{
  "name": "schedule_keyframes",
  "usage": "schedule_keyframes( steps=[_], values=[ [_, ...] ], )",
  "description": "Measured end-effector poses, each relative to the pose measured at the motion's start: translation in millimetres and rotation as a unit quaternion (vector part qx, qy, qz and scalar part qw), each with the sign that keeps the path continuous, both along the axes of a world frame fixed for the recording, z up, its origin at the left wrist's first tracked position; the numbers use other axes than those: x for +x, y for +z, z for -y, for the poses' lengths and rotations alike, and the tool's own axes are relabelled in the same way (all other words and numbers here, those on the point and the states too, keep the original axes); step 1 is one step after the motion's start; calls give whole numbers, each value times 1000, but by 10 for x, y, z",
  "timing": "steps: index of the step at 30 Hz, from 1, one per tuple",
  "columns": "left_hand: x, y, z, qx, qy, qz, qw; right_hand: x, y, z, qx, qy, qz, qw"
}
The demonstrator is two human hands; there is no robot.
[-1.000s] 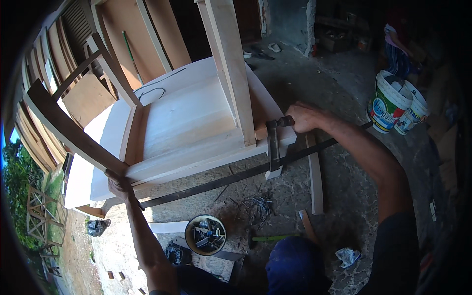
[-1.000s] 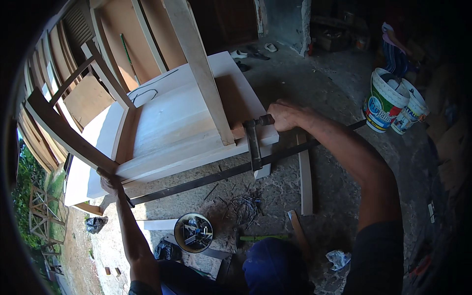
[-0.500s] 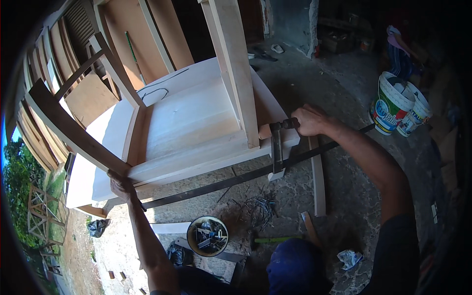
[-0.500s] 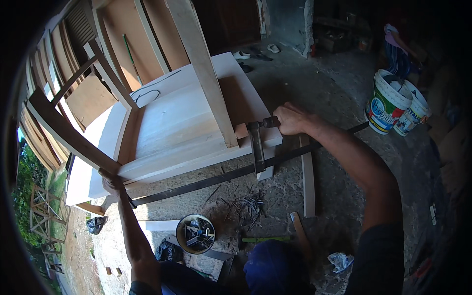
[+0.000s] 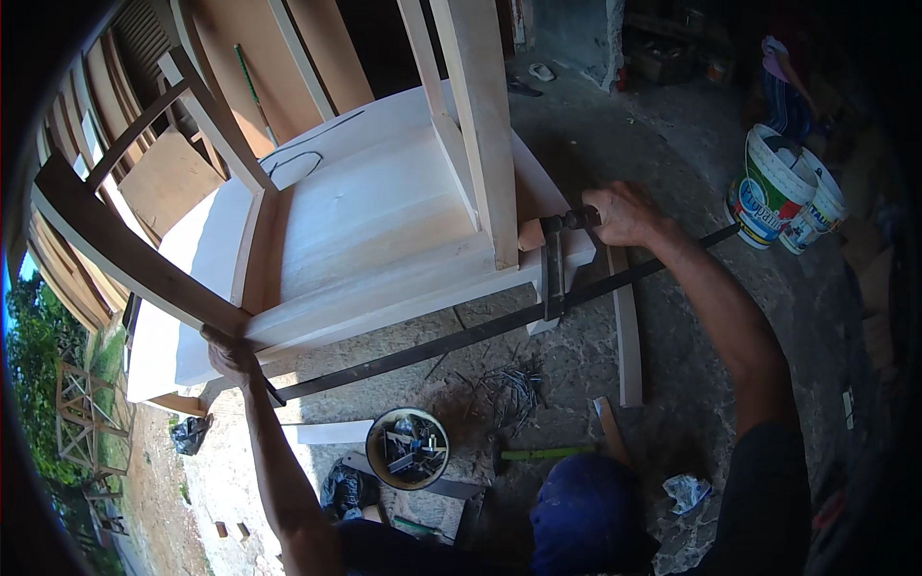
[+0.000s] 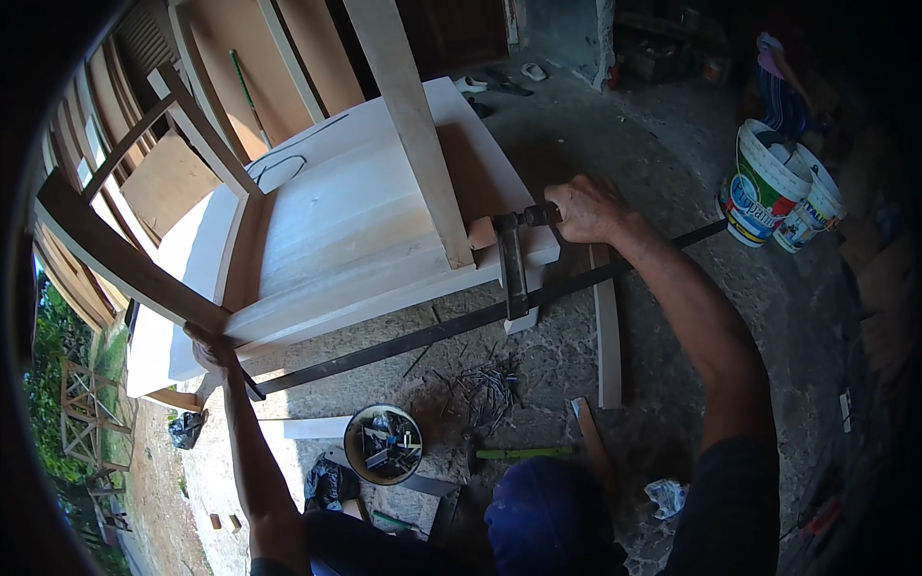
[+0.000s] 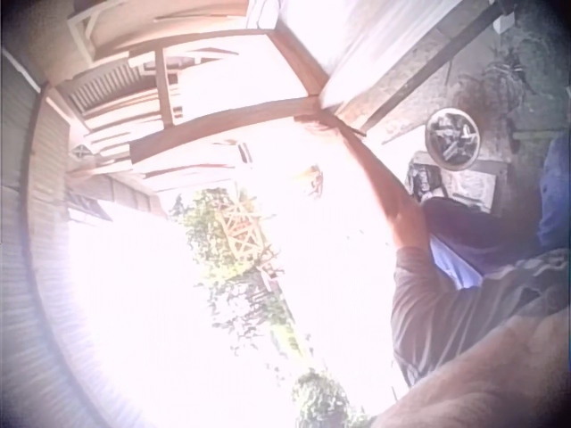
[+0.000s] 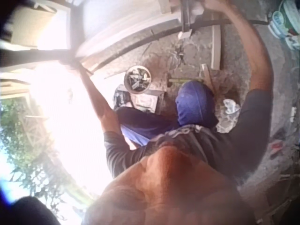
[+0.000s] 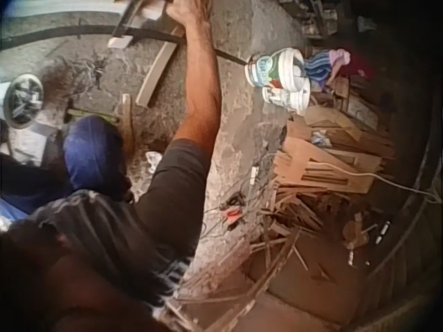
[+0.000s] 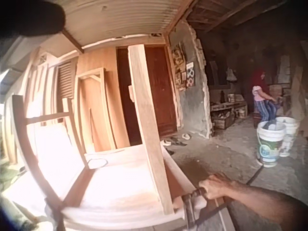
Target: The person assembles a wooden chair frame by securing joints with nails. They use a hammer to drive nails into the frame and a metal bar clamp to hold pieces in place during assembly.
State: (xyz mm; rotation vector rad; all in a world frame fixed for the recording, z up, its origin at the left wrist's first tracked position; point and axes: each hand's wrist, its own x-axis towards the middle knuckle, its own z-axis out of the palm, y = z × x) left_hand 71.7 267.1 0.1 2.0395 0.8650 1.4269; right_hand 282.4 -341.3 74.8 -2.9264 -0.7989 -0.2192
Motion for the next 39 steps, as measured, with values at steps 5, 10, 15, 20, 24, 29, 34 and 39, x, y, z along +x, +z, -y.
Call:
schedule_keyframes(
  steps=[5,10,15,20,24,29,34,39],
  values=[
    [-33,-6,154,-60,-52,-37,996,67,-120,254,24,-17,47,998],
    [55,51,530,-73,-102,-34,991,92,-135,492,12,-51,52,997],
    [204,34,802,51,-115,-51,991,204,-164,791,20,-65,75,995],
    [132,-2,691,-99,-193,-32,976,236,-164,800,18,-82,68,994],
    [90,147,1111,-29,-181,32,983,90,-82,822,32,-88,56,994],
    [162,631,1493,276,-70,67,956,-518,-164,677,174,-16,254,951],
    [237,967,2127,390,-86,13,917,-1722,-1091,376,349,65,117,927],
    [682,972,2930,342,-379,-259,820,-3022,-2755,-169,250,211,-289,900]
  ],
)
